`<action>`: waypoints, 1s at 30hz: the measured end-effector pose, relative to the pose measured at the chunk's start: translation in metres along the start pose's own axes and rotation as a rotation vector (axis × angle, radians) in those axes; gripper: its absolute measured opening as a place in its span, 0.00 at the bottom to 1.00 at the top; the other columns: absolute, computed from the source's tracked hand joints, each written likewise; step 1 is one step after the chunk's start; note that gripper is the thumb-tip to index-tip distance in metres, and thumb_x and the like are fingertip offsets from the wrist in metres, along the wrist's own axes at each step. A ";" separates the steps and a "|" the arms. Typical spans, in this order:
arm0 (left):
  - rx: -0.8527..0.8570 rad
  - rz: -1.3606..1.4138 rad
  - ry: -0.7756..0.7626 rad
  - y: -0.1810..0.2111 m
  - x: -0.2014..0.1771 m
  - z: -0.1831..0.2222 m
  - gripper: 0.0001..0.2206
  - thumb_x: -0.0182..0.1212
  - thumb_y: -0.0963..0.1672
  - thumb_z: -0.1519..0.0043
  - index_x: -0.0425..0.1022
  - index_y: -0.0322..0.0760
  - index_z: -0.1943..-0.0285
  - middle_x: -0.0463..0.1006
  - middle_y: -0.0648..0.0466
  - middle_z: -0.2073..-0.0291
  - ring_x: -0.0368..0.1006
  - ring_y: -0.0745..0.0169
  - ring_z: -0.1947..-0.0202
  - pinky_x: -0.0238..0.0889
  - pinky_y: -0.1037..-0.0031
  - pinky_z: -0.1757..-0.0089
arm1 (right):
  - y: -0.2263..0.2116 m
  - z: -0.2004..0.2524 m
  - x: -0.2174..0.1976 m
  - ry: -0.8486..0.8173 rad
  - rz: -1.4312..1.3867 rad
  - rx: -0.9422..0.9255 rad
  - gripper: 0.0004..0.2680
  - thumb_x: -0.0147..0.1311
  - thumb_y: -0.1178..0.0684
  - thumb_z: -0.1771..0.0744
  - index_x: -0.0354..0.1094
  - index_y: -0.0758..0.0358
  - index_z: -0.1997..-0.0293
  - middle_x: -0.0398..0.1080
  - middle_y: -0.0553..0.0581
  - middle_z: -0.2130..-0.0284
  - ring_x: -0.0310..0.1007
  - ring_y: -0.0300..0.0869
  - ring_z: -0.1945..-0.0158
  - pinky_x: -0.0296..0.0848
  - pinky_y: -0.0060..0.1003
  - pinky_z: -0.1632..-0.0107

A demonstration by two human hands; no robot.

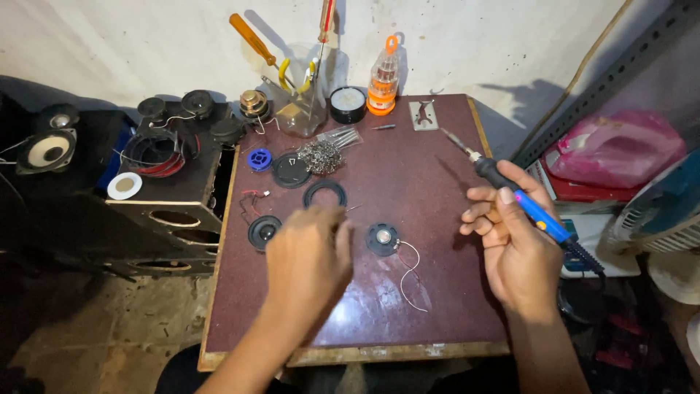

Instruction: Soldering wires to a small speaker driver on a repair bench.

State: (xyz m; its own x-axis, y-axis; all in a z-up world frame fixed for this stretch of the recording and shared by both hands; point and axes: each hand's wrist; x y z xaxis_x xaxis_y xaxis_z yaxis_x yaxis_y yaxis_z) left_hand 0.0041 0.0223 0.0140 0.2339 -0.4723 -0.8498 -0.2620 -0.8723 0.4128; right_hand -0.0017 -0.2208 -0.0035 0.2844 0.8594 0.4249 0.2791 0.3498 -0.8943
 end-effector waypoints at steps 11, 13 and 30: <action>0.275 -0.238 -0.101 -0.035 0.051 -0.037 0.04 0.63 0.41 0.46 0.77 0.33 0.70 0.73 0.45 0.66 0.71 0.40 0.60 0.71 0.48 0.74 | 0.000 -0.003 -0.002 -0.012 0.011 0.009 0.15 0.49 0.55 0.30 0.59 0.68 0.34 0.75 0.68 0.62 0.76 0.45 0.69 0.77 0.34 0.68; 0.283 -0.264 -0.130 -0.037 0.056 -0.040 0.03 0.64 0.37 0.51 0.77 0.31 0.70 0.74 0.45 0.66 0.72 0.40 0.61 0.72 0.50 0.73 | 0.001 -0.004 -0.003 -0.012 0.012 0.009 0.15 0.49 0.55 0.30 0.59 0.67 0.35 0.75 0.68 0.62 0.76 0.45 0.69 0.77 0.33 0.68; 0.235 0.274 -0.226 -0.015 0.017 -0.048 0.07 0.54 0.44 0.35 0.62 0.38 0.61 0.76 0.46 0.68 0.72 0.45 0.67 0.63 0.56 0.63 | 0.000 -0.003 -0.001 -0.035 0.048 0.018 0.15 0.48 0.56 0.30 0.60 0.69 0.35 0.75 0.75 0.60 0.77 0.49 0.71 0.74 0.36 0.69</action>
State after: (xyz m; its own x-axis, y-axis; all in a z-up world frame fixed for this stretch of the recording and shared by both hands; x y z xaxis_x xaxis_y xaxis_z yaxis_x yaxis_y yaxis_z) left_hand 0.0572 0.0214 0.0095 -0.0781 -0.6206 -0.7802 -0.4981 -0.6537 0.5698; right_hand 0.0009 -0.2226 -0.0037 0.2648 0.8877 0.3766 0.2490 0.3144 -0.9161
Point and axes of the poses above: each hand's wrist, its own z-axis away from the middle knuckle, its own x-axis out of the palm, y = z × x
